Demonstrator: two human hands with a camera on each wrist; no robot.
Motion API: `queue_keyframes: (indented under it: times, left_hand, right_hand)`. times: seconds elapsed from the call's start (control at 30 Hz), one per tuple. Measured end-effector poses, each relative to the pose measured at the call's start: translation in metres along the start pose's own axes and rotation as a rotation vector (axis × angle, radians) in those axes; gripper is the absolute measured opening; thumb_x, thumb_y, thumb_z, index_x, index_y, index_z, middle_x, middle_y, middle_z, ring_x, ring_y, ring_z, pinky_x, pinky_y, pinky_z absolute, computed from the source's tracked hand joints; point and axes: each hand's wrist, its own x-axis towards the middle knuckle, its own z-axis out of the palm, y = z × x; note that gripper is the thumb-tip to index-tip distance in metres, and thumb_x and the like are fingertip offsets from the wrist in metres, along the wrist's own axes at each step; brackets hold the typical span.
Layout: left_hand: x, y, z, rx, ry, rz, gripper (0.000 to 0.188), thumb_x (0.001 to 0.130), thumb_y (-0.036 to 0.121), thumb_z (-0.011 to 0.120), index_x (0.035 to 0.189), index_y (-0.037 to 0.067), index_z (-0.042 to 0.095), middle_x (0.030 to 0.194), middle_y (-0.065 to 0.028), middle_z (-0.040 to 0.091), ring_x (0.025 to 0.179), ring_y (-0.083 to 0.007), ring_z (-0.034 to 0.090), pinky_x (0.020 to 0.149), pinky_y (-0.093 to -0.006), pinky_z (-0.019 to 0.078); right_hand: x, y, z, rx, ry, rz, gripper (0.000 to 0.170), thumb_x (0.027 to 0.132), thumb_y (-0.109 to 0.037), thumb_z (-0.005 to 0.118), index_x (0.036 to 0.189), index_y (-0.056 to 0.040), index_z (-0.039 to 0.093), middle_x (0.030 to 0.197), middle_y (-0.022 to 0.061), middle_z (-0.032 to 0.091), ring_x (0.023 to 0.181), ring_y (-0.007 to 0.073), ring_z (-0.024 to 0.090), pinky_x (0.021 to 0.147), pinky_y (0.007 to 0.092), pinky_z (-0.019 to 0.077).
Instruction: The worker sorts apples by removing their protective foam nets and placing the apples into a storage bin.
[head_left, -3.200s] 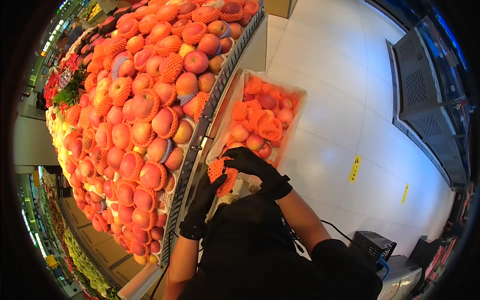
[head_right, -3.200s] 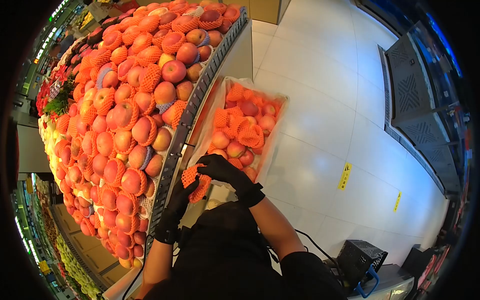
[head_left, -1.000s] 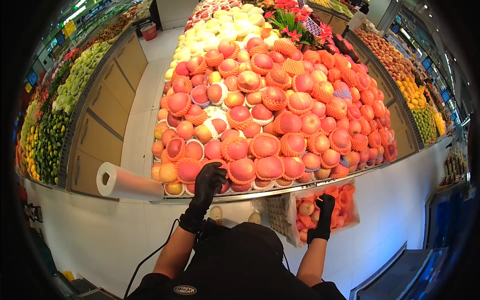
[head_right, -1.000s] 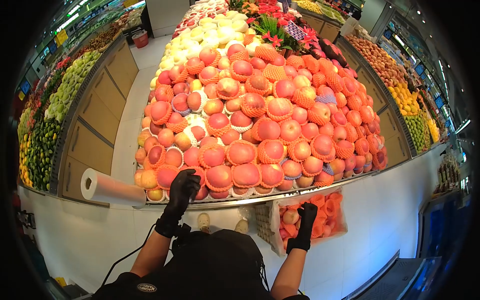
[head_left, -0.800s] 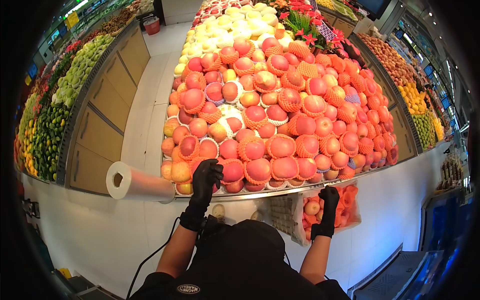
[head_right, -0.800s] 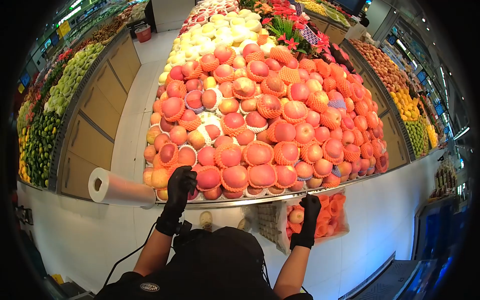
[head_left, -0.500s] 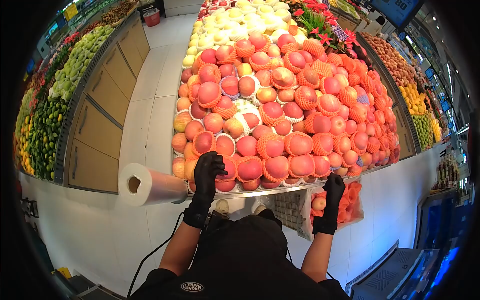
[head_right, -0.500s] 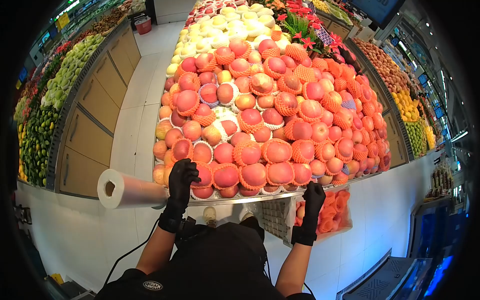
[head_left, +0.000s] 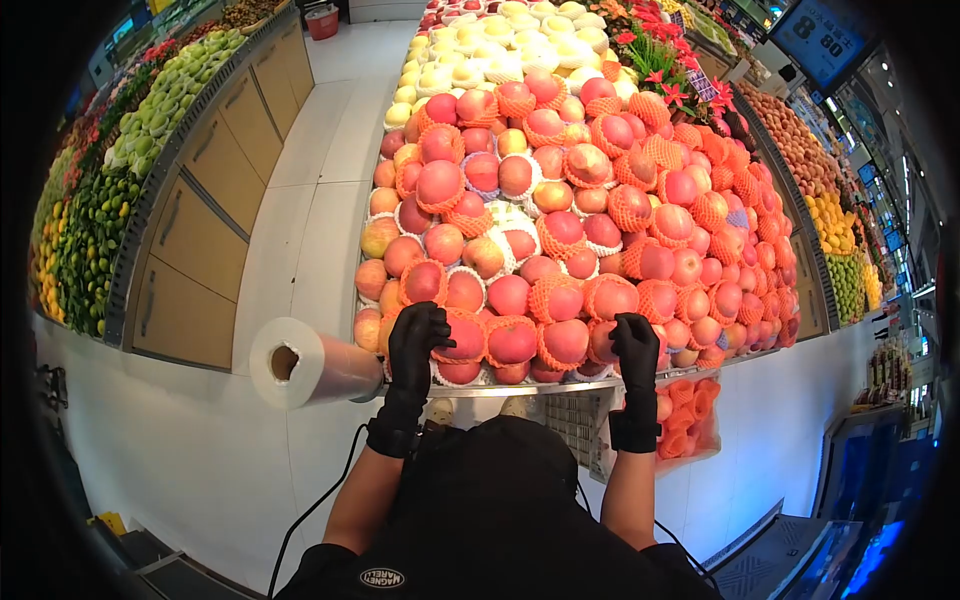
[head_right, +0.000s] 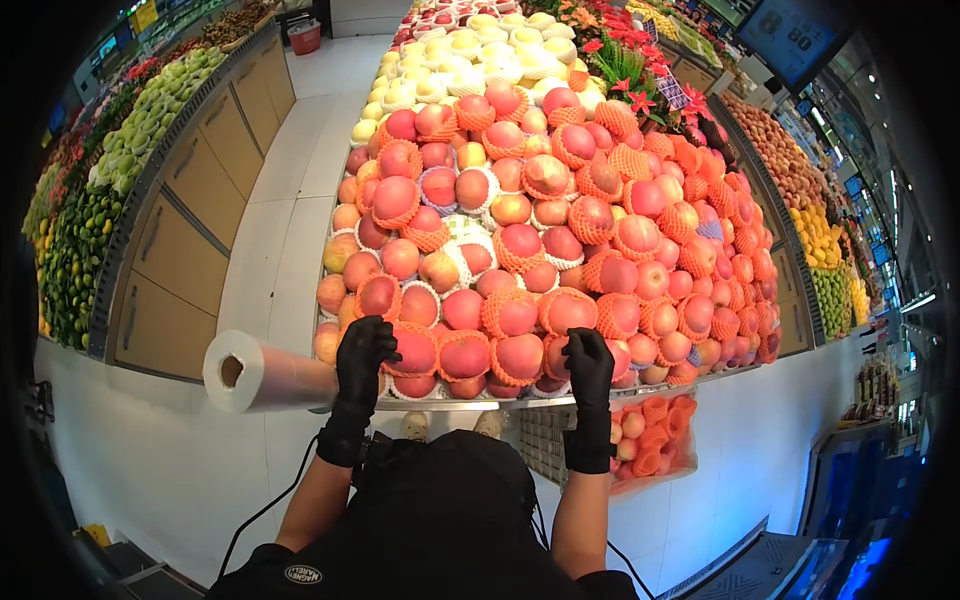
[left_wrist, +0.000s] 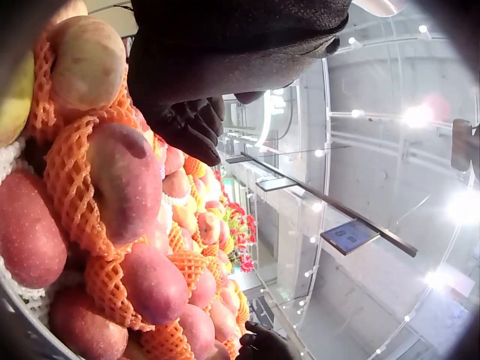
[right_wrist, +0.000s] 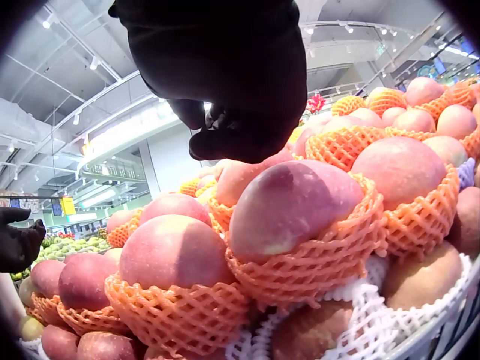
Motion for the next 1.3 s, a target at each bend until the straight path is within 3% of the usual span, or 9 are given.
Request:
queue_keyframes:
  times: [0.37, 0.6, 0.73, 0.77, 0.87, 0.9, 1.0, 1.03, 1.3]
  left_hand:
    - [0.001, 0.001, 0.01, 0.023, 0.024, 0.012, 0.024, 0.099, 0.017, 0.049, 0.114, -0.001, 0.053, 0.097, -0.0099, 0.06, 0.079, -0.0175, 0.062, 0.064, -0.0316, 0.0572]
    - [-0.003, -0.006, 0.017, 0.04, 0.007, 0.004, 0.021, 0.098, 0.014, 0.048, 0.114, 0.0, 0.052, 0.097, -0.0092, 0.06, 0.08, -0.0155, 0.062, 0.068, -0.0291, 0.0552]
    - [-0.008, -0.009, 0.021, 0.078, 0.018, 0.047, 0.024, 0.098, 0.016, 0.048, 0.114, -0.001, 0.053, 0.097, -0.01, 0.061, 0.081, -0.0163, 0.062, 0.069, -0.0304, 0.0555]
    - [-0.009, -0.012, 0.018, 0.086, 0.026, 0.052, 0.025, 0.098, 0.017, 0.048, 0.114, -0.001, 0.053, 0.098, -0.0106, 0.061, 0.082, -0.017, 0.063, 0.069, -0.0314, 0.0563]
    - [-0.013, -0.011, 0.018, 0.113, 0.039, 0.083, 0.026, 0.097, 0.017, 0.048, 0.114, -0.002, 0.054, 0.099, -0.0116, 0.062, 0.082, -0.0176, 0.064, 0.07, -0.0321, 0.057]
    - [-0.015, -0.01, 0.018, 0.149, 0.042, 0.103, 0.026, 0.097, 0.016, 0.048, 0.114, -0.002, 0.054, 0.099, -0.0117, 0.062, 0.082, -0.0176, 0.064, 0.071, -0.032, 0.0571]
    - [-0.019, -0.01, 0.018, 0.153, 0.094, 0.123, 0.026, 0.096, 0.016, 0.048, 0.113, -0.003, 0.054, 0.098, -0.0116, 0.062, 0.081, -0.018, 0.065, 0.072, -0.0314, 0.0571]
    - [-0.02, -0.013, 0.014, 0.147, 0.112, 0.127, 0.026, 0.096, 0.016, 0.048, 0.113, -0.003, 0.054, 0.098, -0.0116, 0.063, 0.08, -0.018, 0.065, 0.071, -0.0314, 0.0571]
    - [-0.034, -0.009, 0.014, 0.105, 0.195, 0.122, 0.026, 0.097, 0.02, 0.05, 0.111, -0.001, 0.056, 0.097, -0.0103, 0.062, 0.079, -0.0174, 0.063, 0.069, -0.0325, 0.0567]
  right_hand:
    - [0.016, 0.007, -0.003, 0.005, -0.092, 0.034, 0.017, 0.093, -0.014, 0.061, 0.104, 0.0, 0.064, 0.084, 0.0034, 0.063, 0.071, 0.0096, 0.058, 0.062, 0.0241, 0.0481]
    - [0.039, -0.031, -0.015, -0.219, -0.335, 0.026, 0.018, 0.092, -0.013, 0.063, 0.104, -0.0001, 0.063, 0.088, 0.0026, 0.063, 0.072, 0.009, 0.058, 0.065, 0.0247, 0.0478]
    - [0.073, -0.054, -0.015, -0.38, -0.352, -0.189, 0.026, 0.087, -0.013, 0.066, 0.108, 0.0002, 0.062, 0.092, 0.0075, 0.063, 0.078, 0.0119, 0.058, 0.067, 0.0275, 0.0484]
    - [0.082, -0.062, -0.015, -0.414, -0.352, -0.133, 0.032, 0.087, -0.013, 0.067, 0.115, -0.0009, 0.059, 0.101, 0.007, 0.062, 0.086, 0.0127, 0.059, 0.076, 0.0275, 0.0496]
    - [0.121, -0.061, -0.015, -0.489, -0.384, -0.402, 0.041, 0.083, -0.012, 0.07, 0.12, 0.0004, 0.056, 0.102, 0.0106, 0.061, 0.086, 0.0181, 0.06, 0.076, 0.0315, 0.0497]
    - [0.128, -0.069, -0.014, -0.535, -0.404, -0.337, 0.049, 0.082, -0.013, 0.072, 0.124, -0.0004, 0.052, 0.109, 0.0136, 0.058, 0.094, 0.0216, 0.059, 0.082, 0.0333, 0.0489]
    - [0.168, -0.06, -0.012, -0.644, -0.38, -0.57, 0.05, 0.082, -0.015, 0.072, 0.125, -0.0005, 0.051, 0.116, 0.0175, 0.055, 0.103, 0.0273, 0.057, 0.088, 0.0375, 0.0472]
    - [0.179, -0.063, -0.013, -0.698, -0.391, -0.603, 0.054, 0.08, -0.014, 0.072, 0.127, -0.0003, 0.049, 0.119, 0.0215, 0.053, 0.11, 0.0349, 0.053, 0.093, 0.0413, 0.0452]
    - [0.292, -0.071, 0.001, -0.867, -0.276, -0.848, 0.065, 0.069, -0.009, 0.077, 0.128, -0.0064, 0.05, 0.12, 0.0212, 0.055, 0.113, 0.0384, 0.053, 0.096, 0.0437, 0.0456]
